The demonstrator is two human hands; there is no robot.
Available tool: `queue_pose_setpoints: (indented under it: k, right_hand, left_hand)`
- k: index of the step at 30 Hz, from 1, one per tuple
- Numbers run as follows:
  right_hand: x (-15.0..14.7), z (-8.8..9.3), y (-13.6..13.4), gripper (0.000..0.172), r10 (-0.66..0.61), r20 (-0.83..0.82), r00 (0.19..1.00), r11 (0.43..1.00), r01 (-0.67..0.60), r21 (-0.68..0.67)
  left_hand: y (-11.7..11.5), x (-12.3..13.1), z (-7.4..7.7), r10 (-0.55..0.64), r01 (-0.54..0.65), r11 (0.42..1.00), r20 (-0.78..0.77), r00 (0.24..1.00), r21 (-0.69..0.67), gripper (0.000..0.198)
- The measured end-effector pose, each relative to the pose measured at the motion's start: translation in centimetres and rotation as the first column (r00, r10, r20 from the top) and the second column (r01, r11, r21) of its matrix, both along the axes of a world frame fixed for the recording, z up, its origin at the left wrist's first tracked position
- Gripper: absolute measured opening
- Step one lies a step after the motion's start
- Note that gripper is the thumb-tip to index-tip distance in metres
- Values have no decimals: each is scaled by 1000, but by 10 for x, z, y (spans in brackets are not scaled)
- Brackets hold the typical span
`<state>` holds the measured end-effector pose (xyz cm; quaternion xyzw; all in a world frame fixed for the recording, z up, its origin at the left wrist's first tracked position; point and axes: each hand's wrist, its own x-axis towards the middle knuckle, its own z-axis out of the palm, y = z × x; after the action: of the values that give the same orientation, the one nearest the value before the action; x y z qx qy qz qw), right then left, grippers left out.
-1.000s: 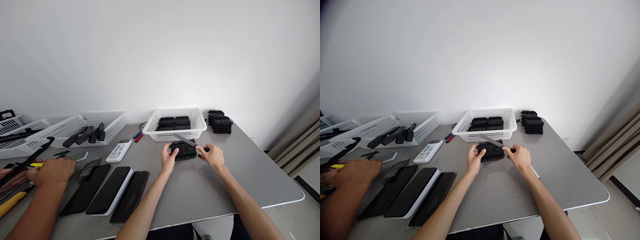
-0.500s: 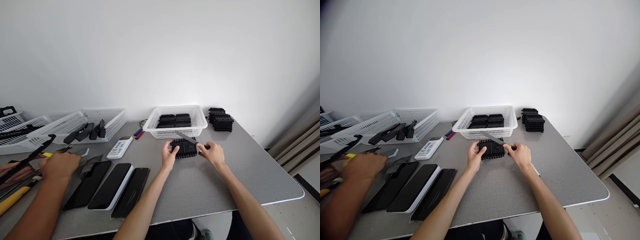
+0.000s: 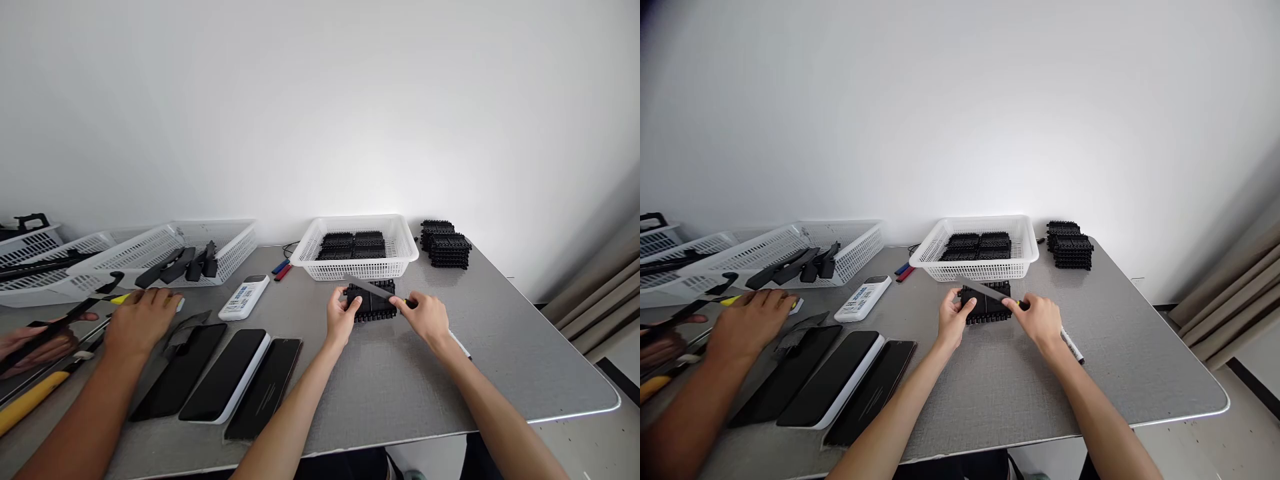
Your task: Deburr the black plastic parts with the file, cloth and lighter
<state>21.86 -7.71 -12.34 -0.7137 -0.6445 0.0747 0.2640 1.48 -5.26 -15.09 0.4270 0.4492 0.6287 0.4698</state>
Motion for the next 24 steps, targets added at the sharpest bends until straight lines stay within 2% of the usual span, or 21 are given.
queue_pose_setpoints:
  k: [4, 12, 15, 19, 24]
  right_hand:
    - [-16, -2, -3, 63, 75, 71, 995, 997, -73, -30]
    - [8, 6, 0, 65, -10, 21, 1000, 995, 12, -99]
    - [4, 8, -3, 66, 23, -7, 1000, 994, -24, -104]
    - [-12, 5, -6, 67, 84, 45, 995, 993, -80, -88]
    - [-3, 4, -3, 67, 32, 49, 998, 997, -28, -66]
  left_hand:
    - [-1, 2, -1, 2, -2, 1000, -21, 1000, 20, 40]
    - [2, -5, -2, 35, -35, 999, -27, 999, 15, 45]
    - [3, -5, -3, 34, -33, 999, -42, 999, 22, 46]
    - [2, -3, -3, 35, -33, 999, -55, 998, 38, 43]
    - [1, -3, -1, 45, -45, 999, -21, 999, 27, 47]
